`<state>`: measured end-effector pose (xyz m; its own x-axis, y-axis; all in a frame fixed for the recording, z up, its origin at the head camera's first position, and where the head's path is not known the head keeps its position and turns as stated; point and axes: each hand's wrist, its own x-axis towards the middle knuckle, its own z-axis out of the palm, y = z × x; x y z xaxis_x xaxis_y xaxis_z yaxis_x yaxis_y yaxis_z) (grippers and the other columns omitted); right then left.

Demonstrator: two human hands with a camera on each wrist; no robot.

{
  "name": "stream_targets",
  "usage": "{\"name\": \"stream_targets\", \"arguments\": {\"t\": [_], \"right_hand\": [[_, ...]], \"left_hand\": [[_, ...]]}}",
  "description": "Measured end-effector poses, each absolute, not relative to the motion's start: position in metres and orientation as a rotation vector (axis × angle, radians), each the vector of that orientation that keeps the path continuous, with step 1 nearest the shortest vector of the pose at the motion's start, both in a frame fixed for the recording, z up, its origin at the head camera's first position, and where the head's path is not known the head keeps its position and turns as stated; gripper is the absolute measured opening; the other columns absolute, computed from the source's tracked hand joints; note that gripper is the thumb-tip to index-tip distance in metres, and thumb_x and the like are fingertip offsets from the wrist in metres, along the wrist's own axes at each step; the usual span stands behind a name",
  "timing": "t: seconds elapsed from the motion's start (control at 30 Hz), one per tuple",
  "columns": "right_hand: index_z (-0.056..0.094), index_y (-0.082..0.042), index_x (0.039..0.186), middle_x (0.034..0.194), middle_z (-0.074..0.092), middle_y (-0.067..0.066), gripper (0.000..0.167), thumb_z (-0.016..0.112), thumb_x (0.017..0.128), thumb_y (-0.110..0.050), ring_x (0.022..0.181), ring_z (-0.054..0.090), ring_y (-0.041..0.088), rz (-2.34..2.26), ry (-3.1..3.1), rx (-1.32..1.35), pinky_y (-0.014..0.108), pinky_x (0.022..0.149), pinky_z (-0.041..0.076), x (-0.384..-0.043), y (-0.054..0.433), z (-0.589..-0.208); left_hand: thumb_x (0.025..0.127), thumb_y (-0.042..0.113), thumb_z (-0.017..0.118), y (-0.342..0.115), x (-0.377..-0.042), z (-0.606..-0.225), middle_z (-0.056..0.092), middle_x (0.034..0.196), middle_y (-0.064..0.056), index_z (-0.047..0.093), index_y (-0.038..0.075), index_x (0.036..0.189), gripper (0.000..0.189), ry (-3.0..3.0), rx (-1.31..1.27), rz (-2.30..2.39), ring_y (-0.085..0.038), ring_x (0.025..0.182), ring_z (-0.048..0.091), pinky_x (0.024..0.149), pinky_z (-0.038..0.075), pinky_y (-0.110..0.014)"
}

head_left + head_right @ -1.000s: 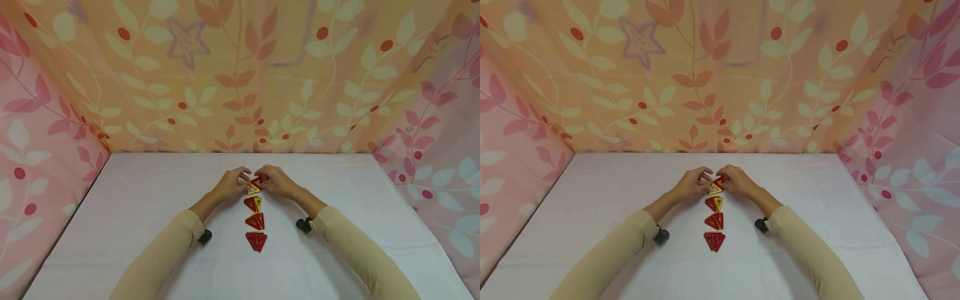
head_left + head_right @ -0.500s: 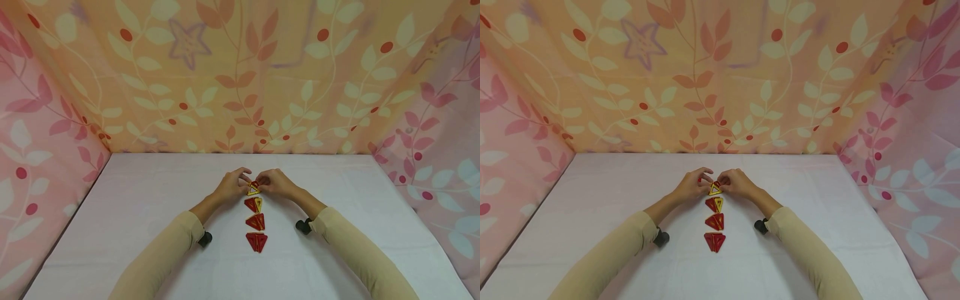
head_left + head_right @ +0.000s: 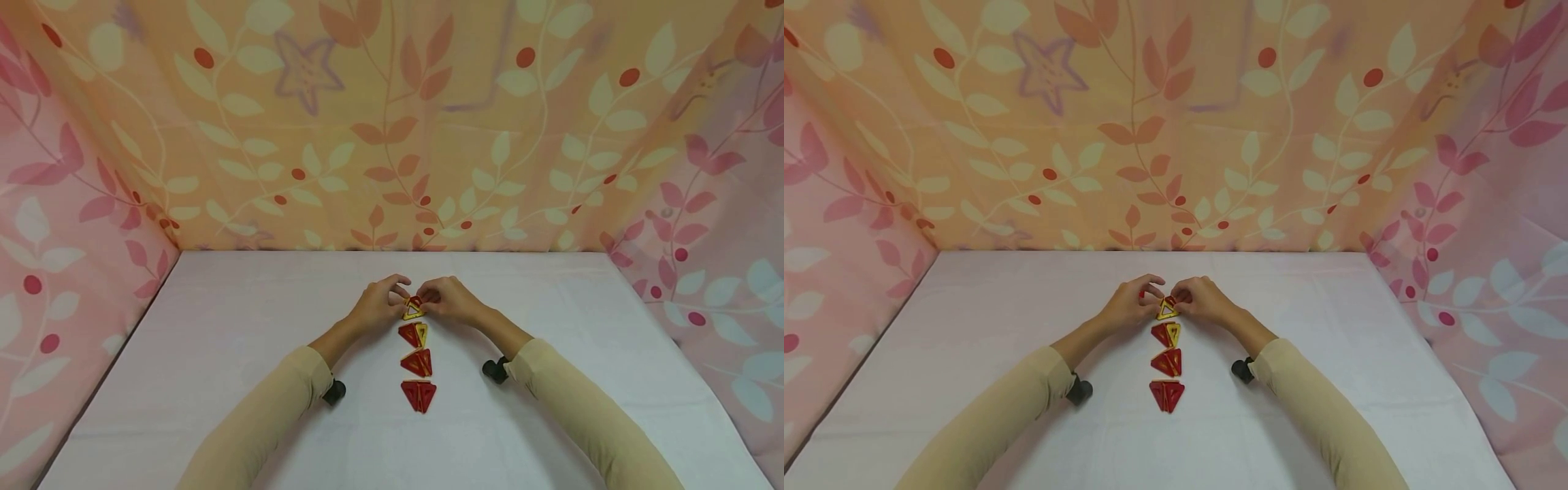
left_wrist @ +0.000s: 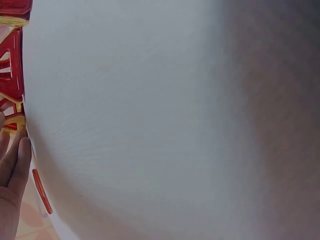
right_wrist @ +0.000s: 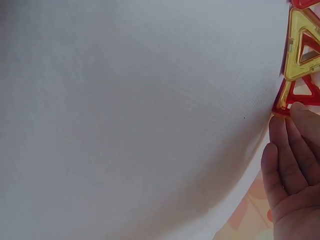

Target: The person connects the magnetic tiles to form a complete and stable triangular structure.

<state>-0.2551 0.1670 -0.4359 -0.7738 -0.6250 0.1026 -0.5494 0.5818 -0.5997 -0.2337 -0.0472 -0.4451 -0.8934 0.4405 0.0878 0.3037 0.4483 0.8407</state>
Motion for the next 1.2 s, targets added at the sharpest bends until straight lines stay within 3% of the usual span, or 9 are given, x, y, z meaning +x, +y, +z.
{"name": "stream_targets", "arguments": {"t": [0.43, 0.73, 0.93, 1.2], "right_hand": [[0.073, -0.003, 0.098, 0.088, 0.073, 0.002, 0.013, 0.076, 0.085, -0.002, 0.081, 0.068, 0.011, -0.909, 2.705, -1.046, 0.028, 0.076, 0.057, -0.2553, 0.1631, -0.4353], [0.072, -0.002, 0.100, 0.088, 0.072, 0.002, 0.014, 0.075, 0.086, -0.003, 0.081, 0.067, 0.011, -0.919, 2.698, -1.033, 0.028, 0.076, 0.056, -0.2556, 0.1633, -0.4392], [0.072, -0.002, 0.101, 0.087, 0.071, 0.001, 0.015, 0.075, 0.086, -0.004, 0.079, 0.065, 0.010, -0.923, 2.691, -1.042, 0.026, 0.074, 0.055, -0.2557, 0.1646, -0.4402], [0.072, -0.002, 0.104, 0.087, 0.070, 0.000, 0.015, 0.069, 0.089, -0.006, 0.078, 0.063, 0.010, -0.918, 2.687, -1.023, 0.026, 0.073, 0.054, -0.2546, 0.1672, -0.4363]], "left_hand": [[0.089, -0.002, 0.071, -0.0438, -0.2337, -0.4478, 0.071, 0.101, -0.013, 0.056, -0.001, 0.129, 0.043, 2.540, 0.667, 1.468, -0.024, 0.094, 0.071, 0.082, 0.057, -0.033], [0.086, -0.005, 0.072, -0.0456, -0.2353, -0.4497, 0.070, 0.104, -0.014, 0.060, -0.001, 0.123, 0.039, 2.561, 0.697, 1.431, -0.024, 0.096, 0.070, 0.085, 0.057, -0.034], [0.082, -0.007, 0.072, -0.0475, -0.2375, -0.4520, 0.070, 0.100, -0.012, 0.066, -0.003, 0.116, 0.034, 2.591, 0.705, 1.367, -0.020, 0.088, 0.068, 0.080, 0.057, -0.030], [0.086, -0.004, 0.070, -0.0470, -0.2387, -0.4501, 0.071, 0.102, -0.010, 0.069, -0.002, 0.114, 0.027, 2.578, 0.668, 1.330, -0.016, 0.087, 0.067, 0.079, 0.056, -0.028]]}}
